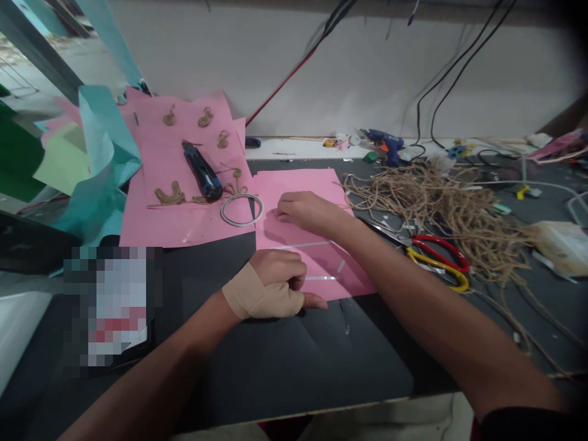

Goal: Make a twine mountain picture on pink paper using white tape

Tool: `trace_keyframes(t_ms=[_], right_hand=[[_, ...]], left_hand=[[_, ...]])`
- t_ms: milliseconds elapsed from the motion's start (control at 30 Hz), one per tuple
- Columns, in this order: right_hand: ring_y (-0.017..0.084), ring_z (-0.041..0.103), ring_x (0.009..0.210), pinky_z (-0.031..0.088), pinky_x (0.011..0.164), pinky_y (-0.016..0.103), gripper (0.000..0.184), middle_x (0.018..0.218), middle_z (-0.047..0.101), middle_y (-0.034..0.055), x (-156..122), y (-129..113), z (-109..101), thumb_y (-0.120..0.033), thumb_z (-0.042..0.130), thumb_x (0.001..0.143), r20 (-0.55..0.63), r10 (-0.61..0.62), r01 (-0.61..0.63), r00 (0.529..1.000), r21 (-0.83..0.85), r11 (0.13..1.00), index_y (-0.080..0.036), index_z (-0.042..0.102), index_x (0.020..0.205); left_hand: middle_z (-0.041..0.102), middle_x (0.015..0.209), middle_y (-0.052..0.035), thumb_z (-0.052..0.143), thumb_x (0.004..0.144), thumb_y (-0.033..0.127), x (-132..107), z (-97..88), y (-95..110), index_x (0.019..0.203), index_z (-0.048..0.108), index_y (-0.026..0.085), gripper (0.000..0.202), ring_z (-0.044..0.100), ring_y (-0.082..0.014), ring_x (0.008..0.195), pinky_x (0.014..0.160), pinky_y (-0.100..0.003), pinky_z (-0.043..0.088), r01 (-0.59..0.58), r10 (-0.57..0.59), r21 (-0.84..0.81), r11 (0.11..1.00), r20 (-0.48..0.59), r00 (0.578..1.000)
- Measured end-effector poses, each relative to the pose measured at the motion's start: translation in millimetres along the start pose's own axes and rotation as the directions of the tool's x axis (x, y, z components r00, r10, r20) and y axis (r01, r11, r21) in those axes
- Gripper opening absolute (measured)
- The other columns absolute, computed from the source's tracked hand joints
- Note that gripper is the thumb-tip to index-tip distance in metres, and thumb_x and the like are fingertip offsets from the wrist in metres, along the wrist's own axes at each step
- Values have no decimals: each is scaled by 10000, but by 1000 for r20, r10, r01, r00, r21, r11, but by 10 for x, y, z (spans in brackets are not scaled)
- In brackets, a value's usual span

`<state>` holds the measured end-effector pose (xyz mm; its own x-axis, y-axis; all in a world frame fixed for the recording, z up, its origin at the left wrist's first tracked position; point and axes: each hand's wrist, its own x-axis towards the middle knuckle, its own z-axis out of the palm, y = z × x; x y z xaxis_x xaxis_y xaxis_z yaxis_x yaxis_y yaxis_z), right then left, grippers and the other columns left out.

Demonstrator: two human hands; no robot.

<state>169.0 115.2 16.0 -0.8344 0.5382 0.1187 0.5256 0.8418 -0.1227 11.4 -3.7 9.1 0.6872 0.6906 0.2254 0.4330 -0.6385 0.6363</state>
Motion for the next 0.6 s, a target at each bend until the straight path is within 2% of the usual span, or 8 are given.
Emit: trace_keyframes(t_ms=[333, 600], right_hand=[[194, 580, 880, 395, 784, 312, 248, 1027, 665, 156, -2, 1, 63, -168, 461, 1003, -16, 5, -5, 1000, -17, 1000, -71, 689, 998], [187, 577, 835, 385, 765, 295, 193, 948, 679, 109, -19, -11, -63, -162, 532, 953, -21, 40, -37, 999, 101, 994, -106, 706, 891]], left_hand=[[522, 592, 25, 626, 799, 693, 9, -13, 4, 570, 484, 165, 593, 443, -99, 565, 550, -238, 326, 0, 0, 7, 1000, 0, 1000], [522, 597, 29, 653, 795, 670, 3, -5, -3, 575, 483, 165, 576, 443, -96, 569, 555, -241, 324, -4, 4, -3, 1000, 1, 1000]])
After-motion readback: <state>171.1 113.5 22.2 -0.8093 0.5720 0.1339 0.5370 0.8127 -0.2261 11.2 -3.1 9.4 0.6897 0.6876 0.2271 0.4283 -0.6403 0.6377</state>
